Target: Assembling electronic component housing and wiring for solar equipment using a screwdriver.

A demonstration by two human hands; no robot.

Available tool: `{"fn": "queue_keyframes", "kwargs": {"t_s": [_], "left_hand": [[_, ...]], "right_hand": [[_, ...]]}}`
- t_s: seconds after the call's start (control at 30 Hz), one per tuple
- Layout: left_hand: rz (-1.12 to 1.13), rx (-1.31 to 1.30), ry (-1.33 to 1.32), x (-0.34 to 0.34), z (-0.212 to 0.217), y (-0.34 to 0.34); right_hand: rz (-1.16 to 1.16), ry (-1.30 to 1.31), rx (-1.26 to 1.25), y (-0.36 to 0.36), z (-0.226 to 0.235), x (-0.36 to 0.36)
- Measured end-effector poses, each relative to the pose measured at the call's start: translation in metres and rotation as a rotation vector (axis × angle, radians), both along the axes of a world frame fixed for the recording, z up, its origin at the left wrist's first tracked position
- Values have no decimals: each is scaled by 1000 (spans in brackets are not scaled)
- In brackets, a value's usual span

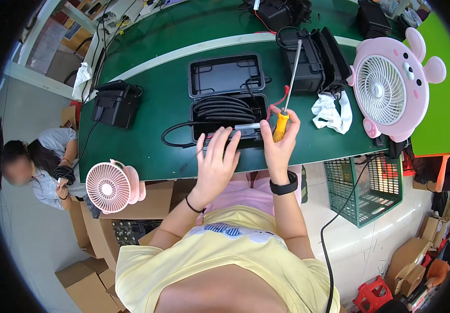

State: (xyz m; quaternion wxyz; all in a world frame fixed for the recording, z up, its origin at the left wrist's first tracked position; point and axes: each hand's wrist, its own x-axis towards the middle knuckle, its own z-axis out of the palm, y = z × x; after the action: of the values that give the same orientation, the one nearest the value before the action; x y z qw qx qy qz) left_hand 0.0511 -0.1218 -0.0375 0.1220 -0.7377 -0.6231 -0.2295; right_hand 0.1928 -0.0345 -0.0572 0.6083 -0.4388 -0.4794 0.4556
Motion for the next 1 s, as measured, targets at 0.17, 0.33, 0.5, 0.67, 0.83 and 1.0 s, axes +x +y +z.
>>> {"fn": "queue_keyframes", "kwargs": {"t_s": [0.17,0.33,0.5,0.67,0.83,1.0], "left_hand": [[-158,-136,-234,-15,62,-18],[-99,148,-333,-31,94,26],[-177,-2,-120,-45,70,68],[42,409,-270,-50,96,33],[514,843,-7,-97,87,11],[163,88,-73,-97,23,-10]], "right_hand": [[-1,-51,-119,-4,-18,12],[28,-13,-146,-9,-16,13],[51,27,-140,-10,-14,7],[30,19,-123,-7,-25,15],[54,41,-129,-8,-12,9],[32,59,-136,-8,-14,11]]}}
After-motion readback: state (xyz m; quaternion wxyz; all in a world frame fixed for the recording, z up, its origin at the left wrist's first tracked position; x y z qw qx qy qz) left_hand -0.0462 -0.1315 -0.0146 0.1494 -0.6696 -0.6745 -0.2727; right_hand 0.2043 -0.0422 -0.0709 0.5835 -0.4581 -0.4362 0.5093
